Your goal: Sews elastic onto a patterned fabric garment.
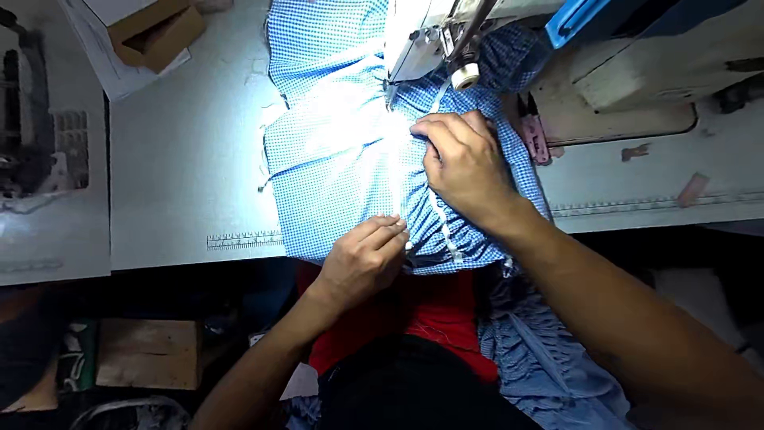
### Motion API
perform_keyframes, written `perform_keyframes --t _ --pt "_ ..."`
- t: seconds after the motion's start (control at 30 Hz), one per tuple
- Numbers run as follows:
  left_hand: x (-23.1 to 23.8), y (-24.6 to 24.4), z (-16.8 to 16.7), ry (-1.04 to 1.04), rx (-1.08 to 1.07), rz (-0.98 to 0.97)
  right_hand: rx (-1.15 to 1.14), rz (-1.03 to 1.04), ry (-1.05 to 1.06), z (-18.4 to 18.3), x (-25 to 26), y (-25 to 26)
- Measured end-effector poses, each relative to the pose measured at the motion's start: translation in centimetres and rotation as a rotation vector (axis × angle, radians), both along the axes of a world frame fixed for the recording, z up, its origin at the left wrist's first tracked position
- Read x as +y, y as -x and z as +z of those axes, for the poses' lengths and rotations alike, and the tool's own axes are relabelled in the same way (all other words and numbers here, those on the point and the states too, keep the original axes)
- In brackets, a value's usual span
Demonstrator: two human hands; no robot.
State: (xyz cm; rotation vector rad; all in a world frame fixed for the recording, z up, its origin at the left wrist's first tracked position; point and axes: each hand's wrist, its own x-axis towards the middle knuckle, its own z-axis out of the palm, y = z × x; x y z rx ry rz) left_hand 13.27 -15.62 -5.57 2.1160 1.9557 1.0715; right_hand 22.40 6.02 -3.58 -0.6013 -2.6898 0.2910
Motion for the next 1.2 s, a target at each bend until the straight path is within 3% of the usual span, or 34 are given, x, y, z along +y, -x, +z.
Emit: perform_keyframes --t 0.23,0.7,1.2 --pt "1.2 0.7 0.3 0.011 0.018 0.007 -0.103 0.003 -0.034 0.3 0.8 -0.1" --pt "2.9 2.3 1.1 0.058 0.038 -0.009 -0.002 0.059 -0.031 0.0 0.9 0.0" --pt "4.8 4.9 1.2 0.091 0.063 -0.030 -0.067 -0.076 -0.017 -0.1 2.1 1.3"
